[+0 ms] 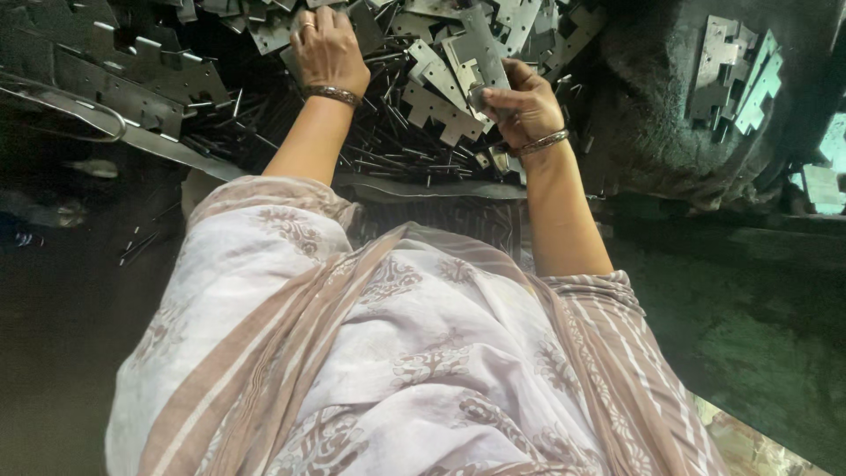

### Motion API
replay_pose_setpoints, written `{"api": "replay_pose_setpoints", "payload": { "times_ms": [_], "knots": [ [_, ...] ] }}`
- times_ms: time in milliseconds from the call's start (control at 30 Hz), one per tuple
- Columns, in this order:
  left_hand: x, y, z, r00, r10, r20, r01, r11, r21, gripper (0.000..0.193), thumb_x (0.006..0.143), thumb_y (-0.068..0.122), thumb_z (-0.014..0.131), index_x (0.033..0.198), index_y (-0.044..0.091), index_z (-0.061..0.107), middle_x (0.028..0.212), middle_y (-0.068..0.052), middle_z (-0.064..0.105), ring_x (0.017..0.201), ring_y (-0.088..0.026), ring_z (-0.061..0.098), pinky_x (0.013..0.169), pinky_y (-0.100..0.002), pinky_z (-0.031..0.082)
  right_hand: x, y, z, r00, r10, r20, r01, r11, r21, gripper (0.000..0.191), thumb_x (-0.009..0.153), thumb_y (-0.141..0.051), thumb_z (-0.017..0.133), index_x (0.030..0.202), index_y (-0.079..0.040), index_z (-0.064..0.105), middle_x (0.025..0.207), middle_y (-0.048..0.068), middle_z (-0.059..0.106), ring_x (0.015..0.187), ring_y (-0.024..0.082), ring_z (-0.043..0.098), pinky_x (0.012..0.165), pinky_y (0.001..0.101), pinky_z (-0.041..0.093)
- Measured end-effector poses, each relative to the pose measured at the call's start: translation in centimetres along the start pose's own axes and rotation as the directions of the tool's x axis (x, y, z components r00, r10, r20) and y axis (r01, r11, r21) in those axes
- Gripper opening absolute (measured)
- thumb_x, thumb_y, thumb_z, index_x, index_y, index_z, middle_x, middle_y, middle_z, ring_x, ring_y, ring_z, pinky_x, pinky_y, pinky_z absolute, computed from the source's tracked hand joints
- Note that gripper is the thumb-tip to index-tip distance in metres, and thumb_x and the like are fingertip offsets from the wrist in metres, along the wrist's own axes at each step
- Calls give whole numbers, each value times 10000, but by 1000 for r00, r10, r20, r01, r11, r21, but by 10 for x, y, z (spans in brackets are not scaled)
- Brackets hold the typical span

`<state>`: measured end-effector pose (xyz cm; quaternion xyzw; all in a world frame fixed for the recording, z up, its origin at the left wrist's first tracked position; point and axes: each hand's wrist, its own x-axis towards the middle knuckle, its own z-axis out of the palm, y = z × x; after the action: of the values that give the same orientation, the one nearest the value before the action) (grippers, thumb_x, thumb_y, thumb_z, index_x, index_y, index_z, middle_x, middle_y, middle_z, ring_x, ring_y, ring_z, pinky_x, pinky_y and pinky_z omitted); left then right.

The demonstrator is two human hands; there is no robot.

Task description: The person sits on the floor and sorts small metal brackets from a large pile. They pick up individual pieces, inspect them, and place them into a separate pile or container.

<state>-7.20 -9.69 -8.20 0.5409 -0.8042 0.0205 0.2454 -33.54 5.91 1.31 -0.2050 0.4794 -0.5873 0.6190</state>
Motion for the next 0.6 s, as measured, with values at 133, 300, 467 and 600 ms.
{"api": "replay_pose_setpoints", "payload": {
  "times_ms": [133,300,467,600],
  "knots": [
    [19,-4,0,978,-17,-206,13,1000,-23,405,790,209,714,1144,40,611,1141,-154,637,1104,-331,605,940,-476,505,-10,-7,-3,994,10,-105,-4,998,57,456,834,177,689,1256,35,588,1052,159,727,938,242,743,822,367,627],
    [36,-26,-31,677,-430,597,335,-542,-771,277,999,136,614,1192,-48,542,963,-204,625,770,-309,560,662,-426,488,-13,-9,-1,991,-99,-89,105,993,60,492,825,202,671,1267,19,560,1117,182,715,1004,271,745,937,412,655],
    [16,19,-74,629,-45,776,289,-913,-287,302,997,49,556,1262,-95,565,1122,-265,688,997,-350,708,889,-408,627,-5,8,28,872,-482,90,452,720,-527,469,947,141,647,1383,-10,567,1313,182,709,1148,262,767,974,368,678],
    [11,68,-81,709,180,681,343,-933,-111,504,888,387,629,1163,-31,562,1094,-247,682,970,-366,717,879,-516,619,-16,24,62,773,-456,441,589,261,-764,564,985,72,625,1525,-22,492,1440,201,636,1261,300,692,1036,370,624]
  ]
}}
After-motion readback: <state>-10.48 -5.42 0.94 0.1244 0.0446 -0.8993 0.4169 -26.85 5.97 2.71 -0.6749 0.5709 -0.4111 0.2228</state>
